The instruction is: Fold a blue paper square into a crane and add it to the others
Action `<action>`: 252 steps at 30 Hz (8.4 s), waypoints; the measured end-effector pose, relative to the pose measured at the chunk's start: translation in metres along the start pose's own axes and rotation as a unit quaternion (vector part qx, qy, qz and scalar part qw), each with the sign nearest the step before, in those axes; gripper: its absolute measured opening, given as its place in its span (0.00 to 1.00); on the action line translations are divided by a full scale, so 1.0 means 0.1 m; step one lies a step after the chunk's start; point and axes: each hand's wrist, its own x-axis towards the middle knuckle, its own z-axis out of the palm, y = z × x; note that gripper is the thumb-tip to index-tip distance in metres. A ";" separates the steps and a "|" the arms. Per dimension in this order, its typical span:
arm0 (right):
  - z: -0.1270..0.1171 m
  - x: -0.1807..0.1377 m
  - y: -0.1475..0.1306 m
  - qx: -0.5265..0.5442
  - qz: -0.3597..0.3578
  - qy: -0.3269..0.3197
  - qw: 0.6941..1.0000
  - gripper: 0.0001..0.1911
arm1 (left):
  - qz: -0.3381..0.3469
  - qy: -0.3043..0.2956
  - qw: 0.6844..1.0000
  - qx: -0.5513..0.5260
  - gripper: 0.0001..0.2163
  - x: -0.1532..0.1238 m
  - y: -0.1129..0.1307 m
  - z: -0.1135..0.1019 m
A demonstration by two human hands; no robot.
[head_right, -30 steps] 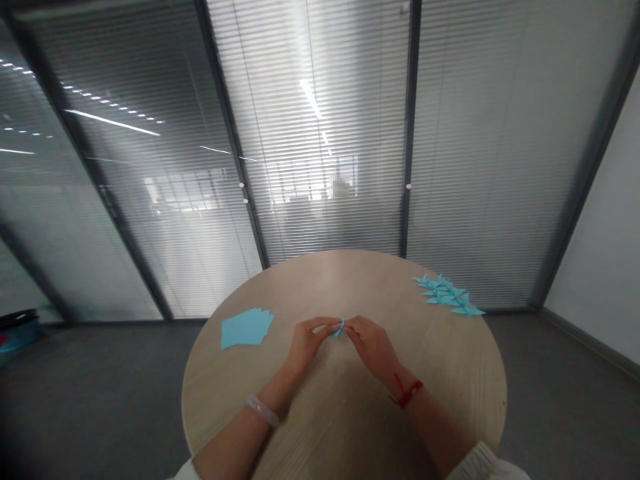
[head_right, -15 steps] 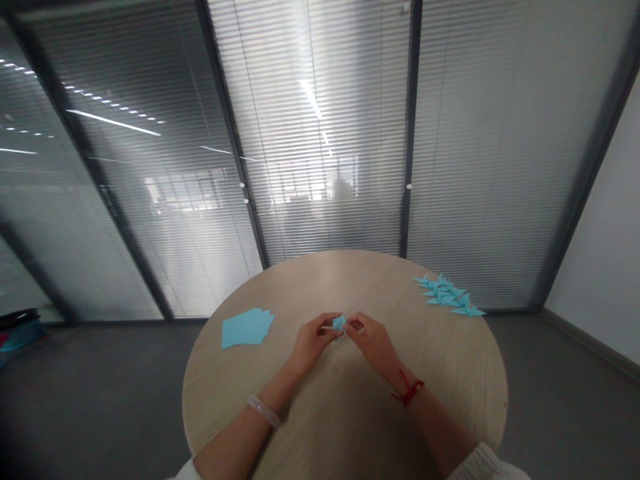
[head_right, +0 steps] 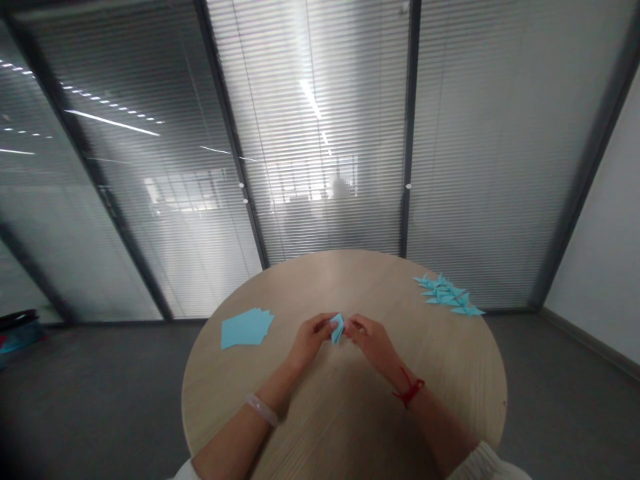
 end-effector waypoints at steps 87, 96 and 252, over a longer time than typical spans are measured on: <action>-0.04 0.08 0.10 0.116 0.091 0.058 0.987 0.18 | 0.040 -0.057 0.991 0.111 0.19 -0.10 0.10 0.04; -0.04 0.07 0.02 0.260 0.131 0.073 0.954 0.22 | 0.113 0.015 0.974 0.194 0.08 -0.11 0.18 -0.02; 0.03 0.04 0.11 0.104 0.080 -0.080 0.988 0.16 | 0.024 0.036 0.992 0.118 0.09 -0.05 0.12 0.03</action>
